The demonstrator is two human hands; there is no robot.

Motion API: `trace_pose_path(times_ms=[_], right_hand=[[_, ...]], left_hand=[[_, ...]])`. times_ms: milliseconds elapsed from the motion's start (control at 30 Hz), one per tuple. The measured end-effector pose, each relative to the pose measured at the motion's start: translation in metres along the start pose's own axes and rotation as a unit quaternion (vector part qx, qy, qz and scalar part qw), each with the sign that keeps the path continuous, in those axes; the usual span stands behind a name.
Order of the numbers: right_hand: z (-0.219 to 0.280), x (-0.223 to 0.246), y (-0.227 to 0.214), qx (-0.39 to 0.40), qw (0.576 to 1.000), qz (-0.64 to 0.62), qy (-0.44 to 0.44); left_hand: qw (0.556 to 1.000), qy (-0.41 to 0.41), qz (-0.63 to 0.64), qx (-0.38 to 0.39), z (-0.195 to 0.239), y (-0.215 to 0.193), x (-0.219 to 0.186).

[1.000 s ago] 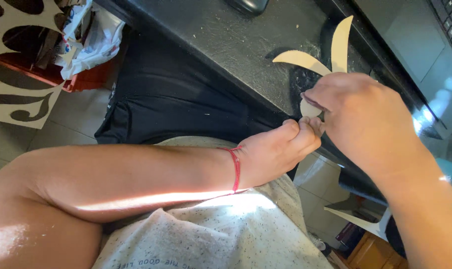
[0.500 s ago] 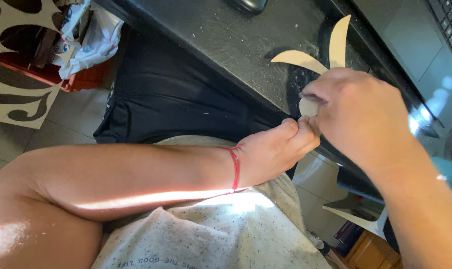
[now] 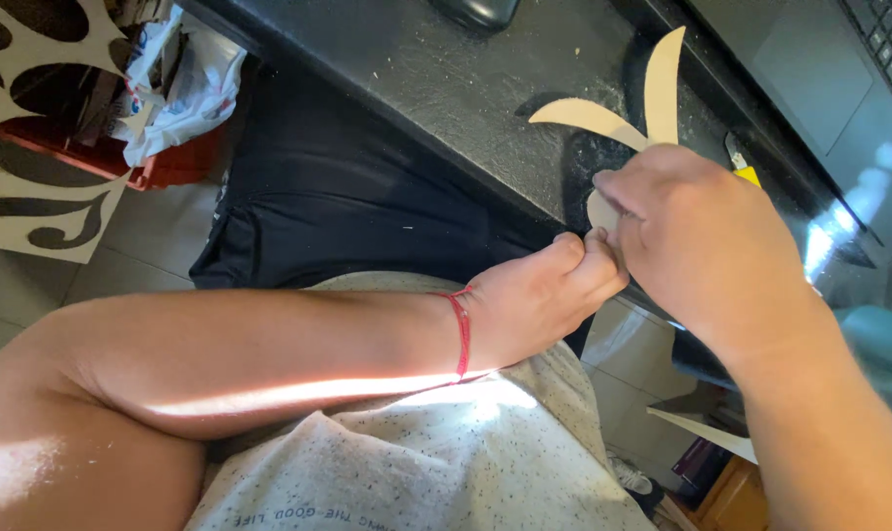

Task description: Sanding the edges and surfaces of a laser-cut wooden decorative piece

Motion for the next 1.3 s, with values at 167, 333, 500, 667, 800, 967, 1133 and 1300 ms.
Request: trace_pose_path(times_ms=[167,333,500,667,800,967,1133,1300], right_hand=[[0.008,0.005,0.0,-0.188,0.931,0.046,-0.308],[0.002,-0.01,0.001,-0.162,0.93,0.09,-0.319],[0.001,-0.016,-0.013,-0.194,0.908,0.091,-0.359],[0.024,-0.074,-0.031,-0.198,0.916,-0.128,-0.326],[0.048,-0.103,0.01,-0.229,0.907,-0.252,-0.247],[0.056,-0.147,0.097,-0.394,0.873,-0.284,-0.029],[0.05,-0.114,0.101,-0.438,0.879,-0.166,-0.088],[0.055,-0.106,0.098,-0.422,0.881,-0.183,-0.106]], left_hand=[[1.0,-0.009,-0.006,0.016,-0.002,-0.003,0.003],[1.0,-0.008,-0.017,0.009,0.0,-0.001,0.002],[0.999,-0.02,-0.029,0.01,-0.002,-0.001,0.001],[1.0,-0.002,-0.018,0.01,-0.002,-0.006,0.009],[0.998,0.005,0.047,-0.034,0.0,-0.007,0.021],[0.984,-0.022,0.127,-0.122,0.003,-0.015,0.042],[0.973,-0.019,0.17,-0.154,-0.009,-0.024,0.07],[0.975,-0.013,0.189,-0.117,-0.015,-0.015,0.076]])
Point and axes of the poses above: each hand's wrist, its own z-axis away from the middle knuckle, its own y-axis out of the palm, x = y × z, the point moved 3 cm from there along -z, towards the middle knuckle, and after that the axes turned 12 degrees about y, right-handed, at the moved point
